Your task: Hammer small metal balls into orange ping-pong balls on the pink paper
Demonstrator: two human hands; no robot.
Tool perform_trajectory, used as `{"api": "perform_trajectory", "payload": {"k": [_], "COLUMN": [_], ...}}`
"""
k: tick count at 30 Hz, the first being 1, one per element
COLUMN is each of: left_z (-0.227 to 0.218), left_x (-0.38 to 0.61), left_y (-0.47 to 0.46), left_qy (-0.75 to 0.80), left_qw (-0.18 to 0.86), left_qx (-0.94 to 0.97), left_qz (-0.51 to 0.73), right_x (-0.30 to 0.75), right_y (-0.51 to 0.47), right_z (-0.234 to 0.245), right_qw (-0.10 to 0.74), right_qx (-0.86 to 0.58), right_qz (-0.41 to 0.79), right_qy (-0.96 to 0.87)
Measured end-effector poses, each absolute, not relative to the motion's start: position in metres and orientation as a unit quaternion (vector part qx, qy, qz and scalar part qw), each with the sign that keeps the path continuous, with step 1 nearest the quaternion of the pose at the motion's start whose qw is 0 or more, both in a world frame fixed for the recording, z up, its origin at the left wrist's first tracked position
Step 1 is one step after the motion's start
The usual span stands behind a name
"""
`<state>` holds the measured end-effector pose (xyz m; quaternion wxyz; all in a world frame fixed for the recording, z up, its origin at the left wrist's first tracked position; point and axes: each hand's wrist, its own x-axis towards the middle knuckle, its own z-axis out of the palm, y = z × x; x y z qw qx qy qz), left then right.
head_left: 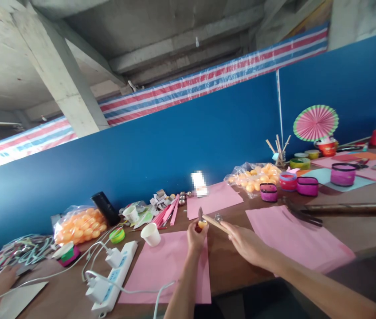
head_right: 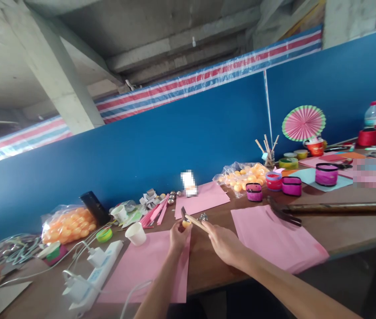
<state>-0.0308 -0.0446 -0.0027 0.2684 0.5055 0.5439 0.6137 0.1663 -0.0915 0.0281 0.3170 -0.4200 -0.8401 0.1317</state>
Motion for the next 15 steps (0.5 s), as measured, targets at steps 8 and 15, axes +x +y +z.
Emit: {"api": "perform_trajectory", "payload": {"k": [8,15], "left_z": [-0.0091,-0.0095], "left_x": [-0.0327,-0.032], "left_y": [-0.0409,-0.0402], "left_qy": [0.545,0.549], "left_qw": [0.264,0.264], "left_qx": [0.504,0.494], "left_qz": [0.616,0.62], "right_x": [0.1688,0.1693], "right_y": [-0.0946,-0.0931], "right_z": [0.0332,0.03], "right_qw": [0.309,0.318], "right_qx": [-0.436,-0.428], "right_qz": [0.137,0.121], "right_qy": [-0.834,-0.837]}}
